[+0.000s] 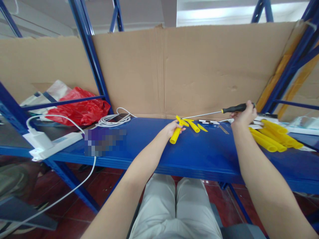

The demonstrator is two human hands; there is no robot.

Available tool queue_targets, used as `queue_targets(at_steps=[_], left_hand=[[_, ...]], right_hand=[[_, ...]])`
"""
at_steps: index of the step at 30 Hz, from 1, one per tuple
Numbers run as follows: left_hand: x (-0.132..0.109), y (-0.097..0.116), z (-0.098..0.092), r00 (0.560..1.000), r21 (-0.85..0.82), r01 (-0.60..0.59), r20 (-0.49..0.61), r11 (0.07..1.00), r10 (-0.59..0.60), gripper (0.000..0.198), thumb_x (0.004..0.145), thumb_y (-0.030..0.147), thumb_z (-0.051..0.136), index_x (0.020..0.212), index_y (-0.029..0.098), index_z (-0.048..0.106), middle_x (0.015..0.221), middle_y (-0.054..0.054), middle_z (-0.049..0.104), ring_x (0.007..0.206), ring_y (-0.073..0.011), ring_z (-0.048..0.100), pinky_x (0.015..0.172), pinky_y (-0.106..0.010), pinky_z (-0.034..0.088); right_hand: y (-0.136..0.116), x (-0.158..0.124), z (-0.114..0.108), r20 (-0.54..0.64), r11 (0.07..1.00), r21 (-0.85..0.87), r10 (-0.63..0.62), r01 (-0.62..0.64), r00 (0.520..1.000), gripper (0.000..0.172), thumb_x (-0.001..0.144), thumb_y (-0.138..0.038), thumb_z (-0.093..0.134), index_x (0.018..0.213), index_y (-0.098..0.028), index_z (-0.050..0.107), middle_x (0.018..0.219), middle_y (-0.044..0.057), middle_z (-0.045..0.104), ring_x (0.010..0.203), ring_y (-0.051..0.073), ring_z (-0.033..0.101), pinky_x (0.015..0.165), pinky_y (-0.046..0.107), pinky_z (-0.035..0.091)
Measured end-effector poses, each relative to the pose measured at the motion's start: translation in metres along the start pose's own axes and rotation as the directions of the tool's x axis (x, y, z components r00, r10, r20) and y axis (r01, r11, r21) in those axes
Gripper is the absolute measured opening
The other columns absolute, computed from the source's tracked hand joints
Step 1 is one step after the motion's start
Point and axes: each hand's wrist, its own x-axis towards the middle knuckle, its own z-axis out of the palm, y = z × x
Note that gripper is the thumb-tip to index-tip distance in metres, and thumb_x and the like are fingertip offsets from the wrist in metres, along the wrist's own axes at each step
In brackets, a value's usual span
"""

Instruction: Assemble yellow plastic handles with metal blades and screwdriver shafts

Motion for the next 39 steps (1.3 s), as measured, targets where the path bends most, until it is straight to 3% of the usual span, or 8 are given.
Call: queue_targets(at_steps=[10, 16, 19, 24, 33, 39], left_hand=[[0.0, -0.001, 0.002, 0.998, 0.086, -0.005, -0.058, 0.996, 0.01, 0.085, 0.075, -0.01, 0.048, 0.147, 0.032, 0.034, 0.12, -0.008, 0.066, 0.061, -0.0102, 0.068, 0.047, -0.017, 0.043], [-0.003, 0.0, 0.004, 0.982, 0.209, -0.015, -0.179, 0.978, 0.053, 0.082, 0.075, -0.01, 0.049, 0.145, 0.031, 0.037, 0.117, -0.008, 0.068, 0.065, -0.012, 0.07, 0.047, -0.016, 0.041], [-0.004, 0.0, 0.004, 0.973, 0.246, -0.037, -0.213, 0.969, 0.091, 0.081, 0.074, -0.01, 0.049, 0.144, 0.03, 0.038, 0.113, -0.007, 0.07, 0.065, -0.0124, 0.071, 0.047, -0.016, 0.04], [-0.002, -0.001, 0.004, 0.956, 0.272, -0.042, -0.267, 0.961, 0.118, 0.079, 0.074, -0.007, 0.053, 0.144, 0.029, 0.04, 0.105, -0.006, 0.071, 0.059, -0.0109, 0.068, 0.048, -0.016, 0.041], [0.001, 0.001, 0.0, 0.92, 0.315, -0.065, -0.348, 0.947, 0.179, 0.082, 0.074, -0.007, 0.054, 0.145, 0.03, 0.04, 0.105, -0.006, 0.07, 0.059, -0.0111, 0.067, 0.047, -0.016, 0.039], [0.001, 0.0, 0.001, 0.915, 0.372, -0.08, -0.341, 0.925, 0.217, 0.079, 0.075, -0.006, 0.056, 0.145, 0.028, 0.043, 0.104, -0.006, 0.069, 0.055, -0.0094, 0.065, 0.045, -0.016, 0.038]], right_hand=[[0.0, 0.001, 0.0, -0.001, 1.0, 0.002, 0.02, -0.02, 1.0, 0.019, 0.097, -0.022, 0.042, 0.078, -0.023, 0.039, 0.054, -0.011, 0.042, 0.032, 0.007, 0.042, 0.031, 0.015, 0.034], [0.002, -0.001, 0.0, 0.122, 0.997, -0.021, 0.075, -0.073, 0.99, 0.016, 0.098, -0.025, 0.047, 0.083, -0.022, 0.042, 0.054, -0.011, 0.044, 0.034, 0.006, 0.044, 0.037, 0.013, 0.042], [0.0, -0.003, -0.001, 0.158, 0.989, -0.028, 0.146, -0.143, 0.977, 0.02, 0.099, -0.033, 0.046, 0.083, -0.022, 0.043, 0.051, -0.011, 0.038, 0.036, 0.008, 0.046, 0.042, 0.016, 0.047], [-0.006, -0.007, -0.002, 0.223, 0.96, 0.009, 0.271, -0.28, 0.936, 0.033, 0.102, -0.038, 0.026, 0.078, -0.023, 0.042, 0.048, -0.007, 0.034, 0.047, 0.014, 0.057, 0.049, 0.022, 0.052], [0.005, 0.001, -0.004, 0.183, 0.968, -0.202, 0.19, -0.152, 0.965, 0.031, 0.097, -0.027, 0.04, 0.068, -0.02, 0.048, 0.047, -0.005, 0.043, 0.041, 0.01, 0.041, 0.032, 0.018, 0.031], [0.015, 0.012, -0.009, 0.179, 0.974, -0.121, 0.211, -0.191, 0.961, 0.029, 0.095, -0.025, 0.047, 0.068, -0.023, 0.04, 0.043, -0.01, 0.029, 0.034, 0.009, 0.028, 0.03, 0.018, 0.025]])
